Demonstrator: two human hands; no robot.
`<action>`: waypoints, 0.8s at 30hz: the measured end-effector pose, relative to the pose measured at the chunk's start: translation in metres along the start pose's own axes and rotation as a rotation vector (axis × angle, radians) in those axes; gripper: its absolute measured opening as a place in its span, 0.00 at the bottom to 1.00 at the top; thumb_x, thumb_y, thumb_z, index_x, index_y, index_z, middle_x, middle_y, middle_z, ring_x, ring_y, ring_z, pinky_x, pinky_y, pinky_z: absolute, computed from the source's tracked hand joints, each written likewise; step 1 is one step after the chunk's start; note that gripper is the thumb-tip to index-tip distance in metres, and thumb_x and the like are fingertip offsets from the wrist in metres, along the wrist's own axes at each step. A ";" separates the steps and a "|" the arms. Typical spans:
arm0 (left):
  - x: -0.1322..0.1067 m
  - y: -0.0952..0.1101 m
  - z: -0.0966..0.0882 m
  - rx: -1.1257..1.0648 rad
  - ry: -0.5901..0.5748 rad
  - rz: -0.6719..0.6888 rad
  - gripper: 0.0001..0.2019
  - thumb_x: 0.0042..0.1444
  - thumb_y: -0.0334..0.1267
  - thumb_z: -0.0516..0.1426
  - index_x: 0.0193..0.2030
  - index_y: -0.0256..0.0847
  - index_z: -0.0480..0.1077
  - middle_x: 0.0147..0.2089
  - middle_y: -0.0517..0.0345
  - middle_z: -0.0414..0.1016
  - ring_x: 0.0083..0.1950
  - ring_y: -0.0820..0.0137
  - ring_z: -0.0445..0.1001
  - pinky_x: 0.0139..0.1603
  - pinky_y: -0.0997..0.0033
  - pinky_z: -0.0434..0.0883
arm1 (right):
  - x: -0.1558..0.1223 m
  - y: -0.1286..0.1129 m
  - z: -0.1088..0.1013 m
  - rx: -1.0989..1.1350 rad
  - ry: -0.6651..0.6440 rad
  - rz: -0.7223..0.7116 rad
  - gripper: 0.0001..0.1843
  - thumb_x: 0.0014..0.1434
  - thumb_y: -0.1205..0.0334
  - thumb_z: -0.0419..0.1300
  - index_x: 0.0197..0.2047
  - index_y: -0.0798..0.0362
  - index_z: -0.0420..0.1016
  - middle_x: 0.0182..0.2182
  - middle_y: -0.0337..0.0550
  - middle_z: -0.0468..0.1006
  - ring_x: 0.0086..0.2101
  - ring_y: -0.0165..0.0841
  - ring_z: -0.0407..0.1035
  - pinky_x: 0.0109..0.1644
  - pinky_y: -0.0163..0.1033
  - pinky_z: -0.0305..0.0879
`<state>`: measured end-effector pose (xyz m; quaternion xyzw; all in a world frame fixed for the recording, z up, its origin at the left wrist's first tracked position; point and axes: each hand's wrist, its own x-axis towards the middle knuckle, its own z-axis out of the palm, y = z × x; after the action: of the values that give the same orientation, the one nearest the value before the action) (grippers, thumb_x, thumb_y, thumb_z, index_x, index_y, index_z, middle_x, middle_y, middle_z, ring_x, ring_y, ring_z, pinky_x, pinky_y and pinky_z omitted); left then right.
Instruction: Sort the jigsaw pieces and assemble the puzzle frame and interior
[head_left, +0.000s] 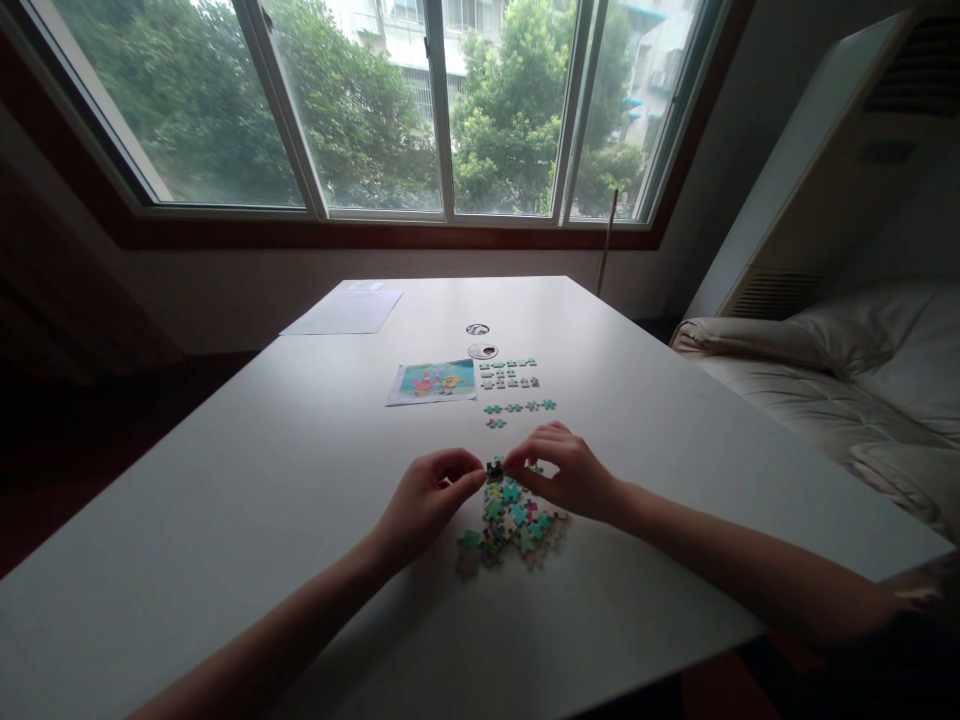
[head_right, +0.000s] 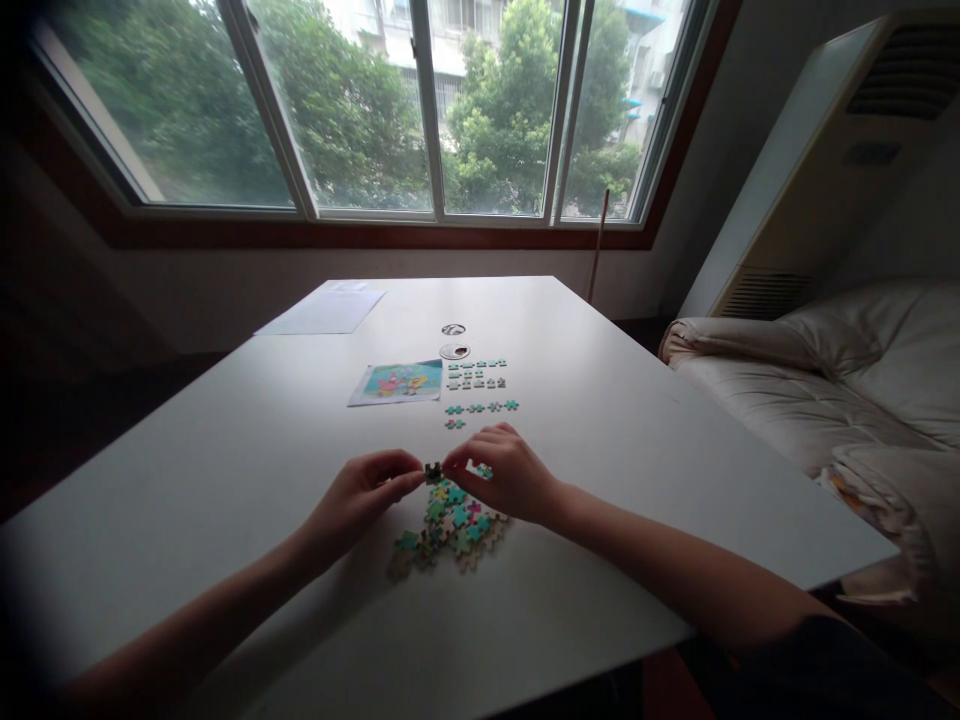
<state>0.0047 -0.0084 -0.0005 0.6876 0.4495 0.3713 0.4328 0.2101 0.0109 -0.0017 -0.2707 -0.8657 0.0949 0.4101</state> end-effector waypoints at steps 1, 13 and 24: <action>0.000 0.000 0.000 -0.003 0.004 0.001 0.11 0.52 0.43 0.57 0.29 0.36 0.71 0.25 0.61 0.67 0.27 0.73 0.62 0.28 0.76 0.59 | 0.000 0.000 0.000 -0.016 0.001 -0.012 0.04 0.55 0.62 0.60 0.33 0.53 0.74 0.26 0.38 0.78 0.28 0.27 0.70 0.39 0.37 0.59; -0.001 0.000 0.002 -0.044 -0.020 -0.017 0.12 0.51 0.44 0.58 0.29 0.36 0.72 0.25 0.61 0.68 0.27 0.73 0.63 0.28 0.75 0.60 | -0.001 -0.002 -0.003 -0.128 0.020 -0.106 0.04 0.57 0.62 0.58 0.33 0.52 0.74 0.27 0.38 0.79 0.29 0.28 0.70 0.39 0.37 0.58; 0.001 -0.008 -0.007 0.084 0.029 0.010 0.11 0.53 0.44 0.57 0.31 0.37 0.72 0.28 0.57 0.72 0.29 0.71 0.66 0.29 0.74 0.63 | 0.001 0.024 -0.022 -0.212 0.235 -0.054 0.02 0.55 0.66 0.59 0.33 0.51 0.73 0.28 0.37 0.78 0.28 0.28 0.70 0.38 0.37 0.60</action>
<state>-0.0038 -0.0034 -0.0056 0.7020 0.4674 0.3644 0.3949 0.2358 0.0306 0.0041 -0.2985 -0.8239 -0.0402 0.4801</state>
